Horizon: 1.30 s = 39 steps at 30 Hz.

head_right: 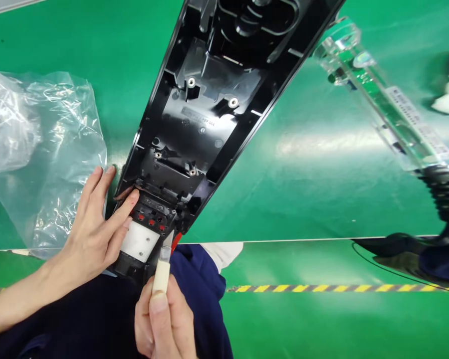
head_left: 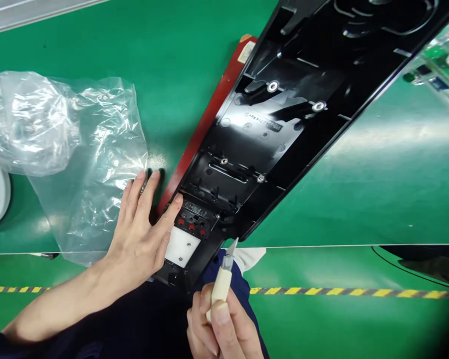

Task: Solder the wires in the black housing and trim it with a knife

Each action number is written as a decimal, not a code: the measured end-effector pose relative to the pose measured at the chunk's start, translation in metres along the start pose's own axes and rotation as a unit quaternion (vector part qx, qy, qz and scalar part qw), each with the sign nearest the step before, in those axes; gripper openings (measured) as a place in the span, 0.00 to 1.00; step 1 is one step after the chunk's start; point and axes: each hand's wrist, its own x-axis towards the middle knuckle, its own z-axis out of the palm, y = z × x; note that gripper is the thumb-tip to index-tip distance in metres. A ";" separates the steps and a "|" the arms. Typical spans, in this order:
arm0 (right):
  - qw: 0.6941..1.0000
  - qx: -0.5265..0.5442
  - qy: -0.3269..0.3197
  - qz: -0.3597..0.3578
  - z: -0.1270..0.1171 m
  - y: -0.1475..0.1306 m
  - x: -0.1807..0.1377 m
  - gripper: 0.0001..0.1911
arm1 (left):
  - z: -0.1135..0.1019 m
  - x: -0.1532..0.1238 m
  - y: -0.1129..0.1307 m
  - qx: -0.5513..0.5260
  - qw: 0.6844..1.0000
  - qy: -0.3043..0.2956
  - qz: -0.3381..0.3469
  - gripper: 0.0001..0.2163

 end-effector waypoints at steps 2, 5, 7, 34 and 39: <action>1.000 -0.017 -0.011 -0.004 0.001 0.002 0.001 0.24 | -0.001 0.001 0.002 0.006 1.000 -0.002 0.000 0.24; 1.000 -0.012 -0.025 0.001 0.002 0.003 0.002 0.23 | -0.001 0.000 0.005 -0.006 1.000 -0.004 0.005 0.21; 0.999 0.010 -0.027 0.015 0.001 0.004 0.002 0.22 | 0.000 0.000 0.006 -0.010 1.000 0.005 -0.002 0.21; 0.996 0.023 0.065 0.051 0.006 0.006 -0.012 0.22 | 0.006 -0.008 0.006 0.030 0.998 0.056 -0.016 0.23; 0.996 0.010 0.066 0.056 0.006 0.005 -0.014 0.24 | 0.007 -0.006 0.008 0.022 0.998 0.058 -0.028 0.22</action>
